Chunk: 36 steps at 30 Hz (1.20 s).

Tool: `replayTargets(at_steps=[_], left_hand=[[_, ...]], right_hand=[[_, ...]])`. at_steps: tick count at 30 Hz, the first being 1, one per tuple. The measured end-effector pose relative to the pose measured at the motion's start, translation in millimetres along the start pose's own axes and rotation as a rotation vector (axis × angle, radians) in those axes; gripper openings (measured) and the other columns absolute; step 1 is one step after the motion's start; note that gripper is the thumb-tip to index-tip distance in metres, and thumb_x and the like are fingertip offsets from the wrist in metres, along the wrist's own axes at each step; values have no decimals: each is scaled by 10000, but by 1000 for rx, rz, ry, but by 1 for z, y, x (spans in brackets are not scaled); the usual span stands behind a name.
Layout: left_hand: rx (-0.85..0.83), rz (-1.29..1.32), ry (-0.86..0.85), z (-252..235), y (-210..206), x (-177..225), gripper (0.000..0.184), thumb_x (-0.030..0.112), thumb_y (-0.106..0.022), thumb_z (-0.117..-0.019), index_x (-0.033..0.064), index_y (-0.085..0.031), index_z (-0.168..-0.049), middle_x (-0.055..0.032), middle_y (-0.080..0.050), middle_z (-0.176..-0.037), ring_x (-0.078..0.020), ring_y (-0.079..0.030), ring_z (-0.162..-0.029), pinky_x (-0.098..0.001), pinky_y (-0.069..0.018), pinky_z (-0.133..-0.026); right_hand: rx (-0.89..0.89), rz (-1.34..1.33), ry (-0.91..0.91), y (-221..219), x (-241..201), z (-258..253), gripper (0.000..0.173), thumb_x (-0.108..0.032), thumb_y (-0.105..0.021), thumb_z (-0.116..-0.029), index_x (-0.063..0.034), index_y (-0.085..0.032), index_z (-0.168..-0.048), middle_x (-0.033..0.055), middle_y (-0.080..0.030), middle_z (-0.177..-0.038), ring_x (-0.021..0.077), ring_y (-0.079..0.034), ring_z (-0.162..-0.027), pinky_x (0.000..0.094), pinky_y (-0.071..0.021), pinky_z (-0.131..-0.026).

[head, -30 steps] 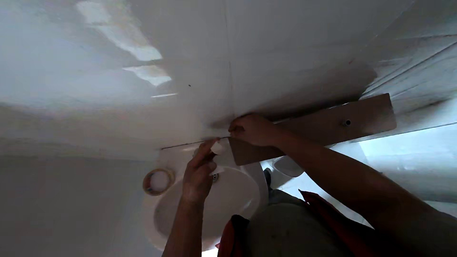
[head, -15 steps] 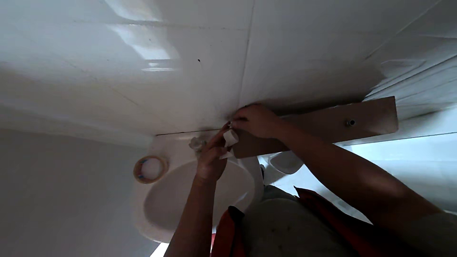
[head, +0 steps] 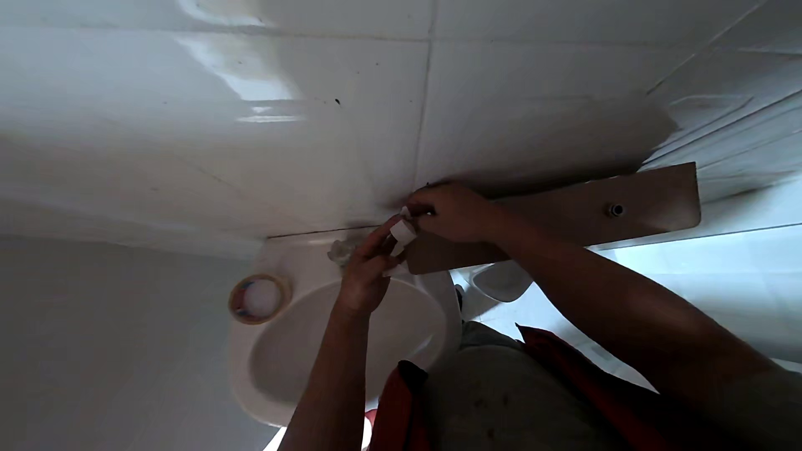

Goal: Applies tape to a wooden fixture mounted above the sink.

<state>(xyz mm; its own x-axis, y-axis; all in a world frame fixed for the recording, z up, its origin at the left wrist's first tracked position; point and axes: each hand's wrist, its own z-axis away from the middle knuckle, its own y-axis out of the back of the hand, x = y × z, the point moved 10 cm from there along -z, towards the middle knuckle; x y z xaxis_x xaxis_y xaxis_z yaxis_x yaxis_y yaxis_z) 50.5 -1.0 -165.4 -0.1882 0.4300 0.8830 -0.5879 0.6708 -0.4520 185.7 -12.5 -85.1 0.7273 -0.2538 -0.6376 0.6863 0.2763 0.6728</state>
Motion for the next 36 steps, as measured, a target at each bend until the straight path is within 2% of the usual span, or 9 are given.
replayTargets(at_steps=[5, 10, 16, 23, 26, 29, 32, 34, 36], left_hand=[[-21, -51, 22, -3, 0, -2, 637, 116, -563, -848, 132, -525, -1483, -57, -606, -1398, -176, -607, -1218, -361, -535, -994], [-37, -86, 30, -4, 1, 1, 646, 101, -536, -841, 130, -522, -1487, -61, -584, -1433, -189, -592, -1248, -373, -532, -1001], [-49, -44, 52, -3, -3, 5, 649, 53, -502, -841, 106, -517, -1488, -88, -567, -1447, -210, -582, -1269, -391, -526, -1022], [14, -89, 75, 1, -3, 6, 682, 30, -556, -833, 136, -518, -1506, -36, -535, -1513, -208, -564, -1324, -398, -534, -1032], [70, -93, 79, 10, 0, -2, 774, 56, -595, -825, 188, -429, -1570, -1, -476, -1568, -203, -550, -1343, -421, -553, -1002], [59, -103, 69, 17, -2, -7, 944, 78, -644, -828, 299, -227, -1646, 26, -395, -1624, -211, -529, -1367, -434, -569, -965], [67, -49, 33, 19, 10, 1, 1093, 201, -723, -813, 351, -39, -1652, -19, -324, -1661, -295, -506, -1400, -520, -537, -1029], [84, -100, 47, 23, 19, 4, 988, 165, -667, -834, 271, -127, -1654, -51, -377, -1630, -293, -513, -1392, -513, -522, -1060], [119, -123, 78, 27, 26, -2, 725, 205, -634, -888, 173, -389, -1570, -79, -511, -1525, -282, -562, -1334, -491, -529, -1044]], right_hand=[[-79, 115, -22, -8, 4, -2, 292, -352, -550, -1052, -127, -713, -1142, 52, -711, -983, 183, -680, -923, 451, -554, -828], [-115, 221, -60, -14, 2, -9, 281, -343, -548, -1046, -98, -687, -1047, 87, -674, -914, 245, -664, -888, 492, -534, -777], [-70, 308, -88, -16, 3, -8, 243, -298, -660, -975, -124, -684, -1143, 101, -704, -971, 293, -689, -938, 546, -554, -789], [-71, 315, -63, -14, 5, -8, 270, -338, -664, -973, -139, -694, -1153, 91, -710, -1000, 282, -690, -968, 545, -554, -807], [-34, 299, -41, -11, 4, -7, 261, -348, -660, -972, -132, -704, -1110, 84, -710, -982, 267, -686, -954, 523, -550, -809], [-27, 298, -58, -12, 6, -8, 244, -353, -671, -965, -145, -716, -1086, 73, -711, -957, 265, -689, -930, 529, -557, -784], [-24, 318, -78, -12, 8, -7, 199, -330, -671, -954, -171, -723, -1061, 58, -710, -942, 257, -687, -912, 533, -555, -764], [-34, 322, -90, -13, 10, -6, 222, -342, -663, -966, -182, -729, -1106, 59, -720, -978, 258, -689, -948, 537, -557, -802], [-32, 316, -88, -13, 12, -5, 232, -334, -652, -975, -181, -727, -1132, 67, -723, -997, 263, -690, -972, 536, -551, -833]])
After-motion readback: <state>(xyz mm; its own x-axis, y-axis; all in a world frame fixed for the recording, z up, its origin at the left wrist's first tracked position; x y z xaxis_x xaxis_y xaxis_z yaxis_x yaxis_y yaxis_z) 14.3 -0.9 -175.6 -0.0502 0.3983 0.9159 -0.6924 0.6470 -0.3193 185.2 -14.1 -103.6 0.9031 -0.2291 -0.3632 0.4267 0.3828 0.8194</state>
